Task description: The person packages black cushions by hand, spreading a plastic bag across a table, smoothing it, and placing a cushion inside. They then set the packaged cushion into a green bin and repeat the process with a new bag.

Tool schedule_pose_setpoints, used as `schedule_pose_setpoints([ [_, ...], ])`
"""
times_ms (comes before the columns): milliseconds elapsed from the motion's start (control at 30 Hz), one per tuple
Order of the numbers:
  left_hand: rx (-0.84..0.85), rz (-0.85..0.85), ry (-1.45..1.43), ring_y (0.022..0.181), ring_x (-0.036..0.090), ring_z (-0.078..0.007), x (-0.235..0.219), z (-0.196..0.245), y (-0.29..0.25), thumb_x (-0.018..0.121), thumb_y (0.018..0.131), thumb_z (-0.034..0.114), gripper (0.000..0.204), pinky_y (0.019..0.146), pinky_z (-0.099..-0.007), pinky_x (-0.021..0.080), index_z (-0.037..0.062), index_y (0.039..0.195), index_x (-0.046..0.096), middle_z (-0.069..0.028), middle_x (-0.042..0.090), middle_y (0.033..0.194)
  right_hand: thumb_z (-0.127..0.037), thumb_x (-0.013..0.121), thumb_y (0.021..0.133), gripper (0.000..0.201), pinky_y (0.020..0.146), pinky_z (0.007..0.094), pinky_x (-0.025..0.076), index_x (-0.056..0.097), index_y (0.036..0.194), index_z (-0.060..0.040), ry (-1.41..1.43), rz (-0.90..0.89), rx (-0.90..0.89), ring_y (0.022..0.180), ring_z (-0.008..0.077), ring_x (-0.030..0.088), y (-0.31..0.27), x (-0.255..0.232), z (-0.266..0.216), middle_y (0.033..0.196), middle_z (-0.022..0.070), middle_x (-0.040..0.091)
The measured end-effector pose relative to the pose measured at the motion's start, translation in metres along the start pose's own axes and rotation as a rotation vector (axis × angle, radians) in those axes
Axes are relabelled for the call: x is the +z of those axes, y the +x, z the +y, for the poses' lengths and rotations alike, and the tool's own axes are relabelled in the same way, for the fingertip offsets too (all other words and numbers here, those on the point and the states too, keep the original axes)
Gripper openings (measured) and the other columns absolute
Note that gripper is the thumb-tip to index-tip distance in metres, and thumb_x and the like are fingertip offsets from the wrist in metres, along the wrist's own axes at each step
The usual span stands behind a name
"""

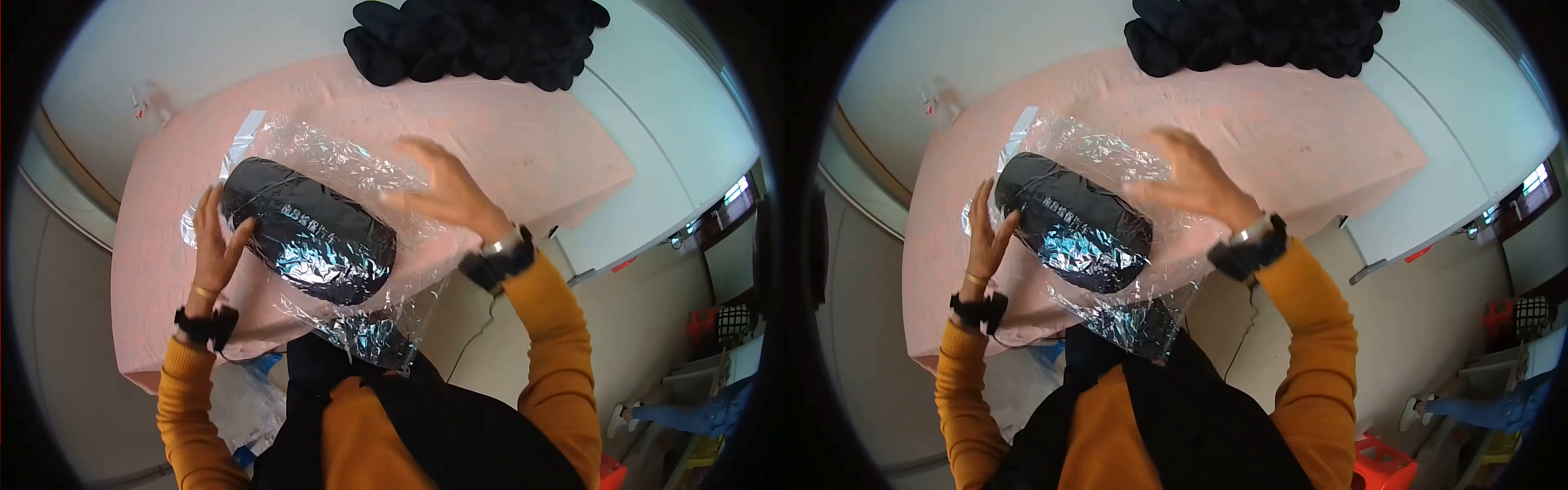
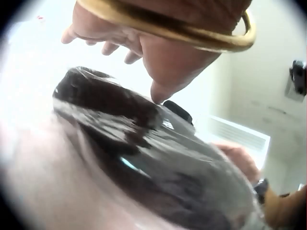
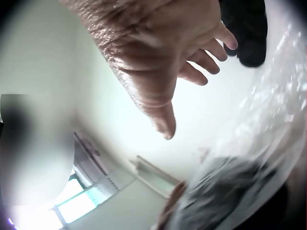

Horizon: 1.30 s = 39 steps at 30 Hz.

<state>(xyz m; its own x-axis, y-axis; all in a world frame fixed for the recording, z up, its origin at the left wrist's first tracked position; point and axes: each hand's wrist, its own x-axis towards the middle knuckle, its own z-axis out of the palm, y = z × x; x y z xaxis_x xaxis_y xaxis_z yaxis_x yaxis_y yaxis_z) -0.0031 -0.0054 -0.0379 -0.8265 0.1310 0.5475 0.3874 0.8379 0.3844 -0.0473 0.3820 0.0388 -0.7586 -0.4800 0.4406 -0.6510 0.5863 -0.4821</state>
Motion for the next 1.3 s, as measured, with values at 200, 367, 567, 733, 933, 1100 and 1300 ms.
schedule_pose_setpoints([
  [200, -0.507, -0.054, -0.824, 0.139, 0.026, -0.0337, -0.016, 0.066, -0.067, 0.067, 0.087, 0.029, 0.08, 0.112, -0.0438, 0.025, 0.0041, 0.149, 0.021, -0.0183, 0.025, 0.152, -0.055, 0.076, 0.072, 0.108, 0.104, 0.0383, 0.04, 0.026, 0.142, 0.0107, 0.234, -0.277, 0.346, 0.123, 0.0377, 0.05, 0.007, 0.047, 0.025, 0.131, 0.0323, 0.049],
  [367, -0.738, 0.041, -1.021, 0.138, 0.026, -0.0316, -0.018, 0.109, -0.071, 0.07, 0.084, 0.025, 0.087, 0.112, -0.0436, 0.026, 0.0058, 0.15, 0.017, -0.0197, 0.024, 0.15, -0.058, 0.076, 0.071, 0.114, 0.103, 0.0374, 0.04, 0.02, 0.144, 0.0097, 0.467, -0.388, 0.376, 0.121, 0.0358, 0.052, -0.009, 0.056, 0.001, 0.129, 0.0305, 0.051],
  [567, -0.39, -0.05, -1.007, 0.138, 0.026, -0.029, 0.017, 0.132, -0.046, 0.08, 0.075, 0.02, 0.099, 0.113, -0.0431, 0.025, 0.0056, 0.149, 0.016, -0.0185, 0.024, 0.148, -0.047, 0.081, 0.07, 0.115, 0.107, 0.0347, 0.034, 0.014, 0.146, 0.0076, 0.401, -0.34, 0.121, 0.131, 0.0296, 0.04, -0.039, 0.062, -0.013, 0.139, 0.0264, 0.041],
  [733, -0.049, 0.021, -0.98, 0.138, 0.025, -0.0304, 0.036, 0.173, 0.007, 0.089, 0.062, 0.028, 0.11, 0.113, -0.0434, 0.026, 0.0063, 0.147, 0.022, -0.0188, 0.02, 0.15, -0.014, 0.083, 0.07, 0.104, 0.107, 0.0347, 0.034, 0.016, 0.146, 0.0068, 1.001, -0.121, 0.206, 0.131, 0.0239, 0.038, -0.054, 0.007, -0.024, 0.141, 0.0205, 0.038],
  [933, 0.298, -0.038, -0.504, 0.14, 0.019, -0.0405, 0.044, 0.204, 0.066, 0.089, 0.06, 0.034, 0.098, 0.113, -0.0475, 0.025, 0.0093, 0.141, 0.038, -0.0233, 0.016, 0.151, -0.009, 0.078, 0.072, 0.097, 0.1, 0.0343, 0.041, 0.019, 0.147, 0.0038, 0.892, 0.091, 0.449, 0.124, 0.0239, 0.045, -0.07, -0.086, 0.004, 0.135, 0.0211, 0.043],
  [1100, 0.369, -0.285, -0.22, 0.139, 0.019, -0.0462, 0.077, 0.183, 0.034, 0.088, 0.063, 0.033, 0.09, 0.111, -0.0542, 0.027, 0.0145, 0.138, 0.043, -0.0208, 0.015, 0.153, -0.012, 0.075, 0.075, 0.091, 0.1, 0.0403, 0.042, 0.02, 0.147, -0.0011, 0.304, 0.211, 0.645, 0.122, 0.0307, 0.05, -0.109, -0.071, 0.141, 0.131, 0.0244, 0.048],
  [1300, 0.294, -0.412, -0.033, 0.137, 0.019, -0.0504, 0.057, 0.132, 0.006, 0.087, 0.061, 0.032, 0.084, 0.111, -0.0567, 0.026, 0.0163, 0.134, 0.048, -0.0221, 0.02, 0.151, -0.016, 0.069, 0.078, 0.082, 0.106, 0.0423, 0.035, 0.025, 0.147, -0.0086, -0.577, 0.394, 0.389, 0.127, 0.0396, 0.044, -0.105, -0.072, 0.094, 0.131, 0.0276, 0.048],
])
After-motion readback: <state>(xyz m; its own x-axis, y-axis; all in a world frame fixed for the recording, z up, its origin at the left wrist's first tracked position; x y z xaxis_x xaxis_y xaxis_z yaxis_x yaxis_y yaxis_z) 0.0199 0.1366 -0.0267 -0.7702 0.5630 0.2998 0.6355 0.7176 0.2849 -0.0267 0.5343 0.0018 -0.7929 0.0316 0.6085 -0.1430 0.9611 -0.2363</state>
